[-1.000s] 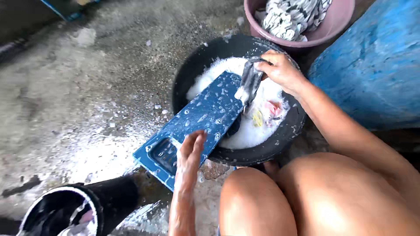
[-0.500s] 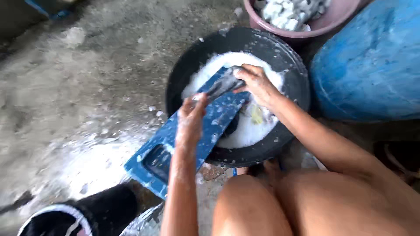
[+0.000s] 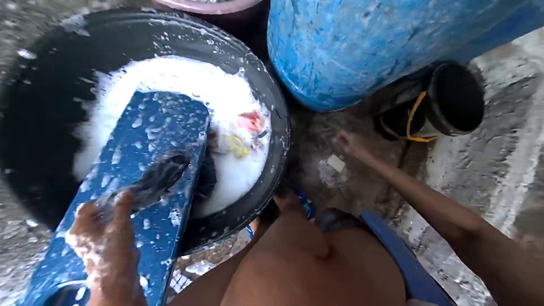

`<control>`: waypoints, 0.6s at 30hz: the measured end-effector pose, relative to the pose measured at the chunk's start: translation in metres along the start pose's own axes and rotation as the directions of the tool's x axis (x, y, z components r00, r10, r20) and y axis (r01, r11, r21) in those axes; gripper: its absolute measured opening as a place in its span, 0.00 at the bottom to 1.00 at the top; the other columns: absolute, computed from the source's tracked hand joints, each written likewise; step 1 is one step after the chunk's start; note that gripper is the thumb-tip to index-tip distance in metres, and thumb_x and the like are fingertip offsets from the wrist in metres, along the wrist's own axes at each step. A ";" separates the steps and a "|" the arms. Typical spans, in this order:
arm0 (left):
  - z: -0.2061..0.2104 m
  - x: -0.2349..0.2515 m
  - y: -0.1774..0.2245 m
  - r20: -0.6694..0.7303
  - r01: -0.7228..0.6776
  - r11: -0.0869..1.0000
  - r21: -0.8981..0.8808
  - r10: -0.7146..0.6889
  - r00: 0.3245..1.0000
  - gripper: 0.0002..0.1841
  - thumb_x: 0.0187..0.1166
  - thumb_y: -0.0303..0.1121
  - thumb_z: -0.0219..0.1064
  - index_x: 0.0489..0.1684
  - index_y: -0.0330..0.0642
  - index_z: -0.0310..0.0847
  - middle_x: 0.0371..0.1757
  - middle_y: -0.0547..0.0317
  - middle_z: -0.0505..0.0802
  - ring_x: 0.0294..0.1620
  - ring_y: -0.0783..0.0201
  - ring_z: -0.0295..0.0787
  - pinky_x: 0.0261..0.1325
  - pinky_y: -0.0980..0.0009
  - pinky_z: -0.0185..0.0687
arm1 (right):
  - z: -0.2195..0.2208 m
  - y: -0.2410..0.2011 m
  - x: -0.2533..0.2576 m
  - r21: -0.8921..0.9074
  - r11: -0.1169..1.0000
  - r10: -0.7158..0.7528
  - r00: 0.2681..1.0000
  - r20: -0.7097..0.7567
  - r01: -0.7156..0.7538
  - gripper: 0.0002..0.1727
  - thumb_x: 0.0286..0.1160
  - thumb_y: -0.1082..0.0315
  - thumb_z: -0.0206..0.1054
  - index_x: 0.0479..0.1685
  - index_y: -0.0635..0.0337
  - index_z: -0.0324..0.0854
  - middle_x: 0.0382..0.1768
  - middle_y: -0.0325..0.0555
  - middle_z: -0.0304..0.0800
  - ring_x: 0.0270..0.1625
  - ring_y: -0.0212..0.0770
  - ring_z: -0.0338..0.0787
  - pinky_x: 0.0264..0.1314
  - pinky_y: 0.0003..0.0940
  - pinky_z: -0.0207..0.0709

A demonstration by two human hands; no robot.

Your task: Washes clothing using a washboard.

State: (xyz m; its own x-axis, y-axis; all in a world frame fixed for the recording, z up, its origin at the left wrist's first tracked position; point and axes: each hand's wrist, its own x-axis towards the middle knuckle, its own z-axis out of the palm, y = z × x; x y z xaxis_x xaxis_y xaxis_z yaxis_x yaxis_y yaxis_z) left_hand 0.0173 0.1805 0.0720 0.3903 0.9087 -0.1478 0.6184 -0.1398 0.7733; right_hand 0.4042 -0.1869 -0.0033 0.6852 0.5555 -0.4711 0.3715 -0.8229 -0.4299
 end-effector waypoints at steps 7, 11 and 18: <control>-0.003 0.060 0.088 -0.001 -0.095 0.936 -0.339 0.101 0.995 0.04 0.85 0.35 0.60 0.51 0.52 0.75 0.41 0.79 0.88 0.41 0.78 0.89 0.49 0.71 0.89 | 0.081 0.041 -0.023 -0.254 0.933 0.305 0.936 0.175 -0.257 0.40 0.83 0.62 0.67 0.91 0.66 0.54 0.88 0.71 0.59 0.86 0.70 0.66 0.84 0.64 0.64; -0.012 0.079 0.127 -0.116 -0.202 0.916 -0.345 0.172 0.978 0.04 0.86 0.36 0.60 0.47 0.58 0.69 0.40 0.81 0.84 0.42 0.79 0.86 0.53 0.70 0.86 | 0.079 0.037 -0.017 -0.287 0.909 0.358 0.919 0.164 -0.302 0.38 0.83 0.59 0.67 0.89 0.65 0.58 0.84 0.70 0.64 0.83 0.69 0.72 0.80 0.65 0.68; 0.017 0.036 0.035 -0.232 0.142 0.966 -0.214 -0.191 0.954 0.22 0.90 0.41 0.54 0.66 0.29 0.72 0.50 0.50 0.85 0.46 0.65 0.86 0.54 0.60 0.85 | 0.017 -0.114 0.016 0.031 0.955 -0.274 0.917 -0.290 0.295 0.15 0.85 0.69 0.62 0.61 0.72 0.82 0.63 0.71 0.83 0.58 0.65 0.90 0.62 0.59 0.84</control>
State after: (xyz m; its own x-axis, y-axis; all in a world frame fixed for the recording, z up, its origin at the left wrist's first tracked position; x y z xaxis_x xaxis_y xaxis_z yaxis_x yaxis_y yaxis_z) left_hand 0.0652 0.2013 0.0834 0.0960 0.9846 -0.1460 0.5067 0.0779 0.8586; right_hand 0.3620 -0.0817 0.0251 0.7079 0.7005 -0.0910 0.5379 -0.6181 -0.5733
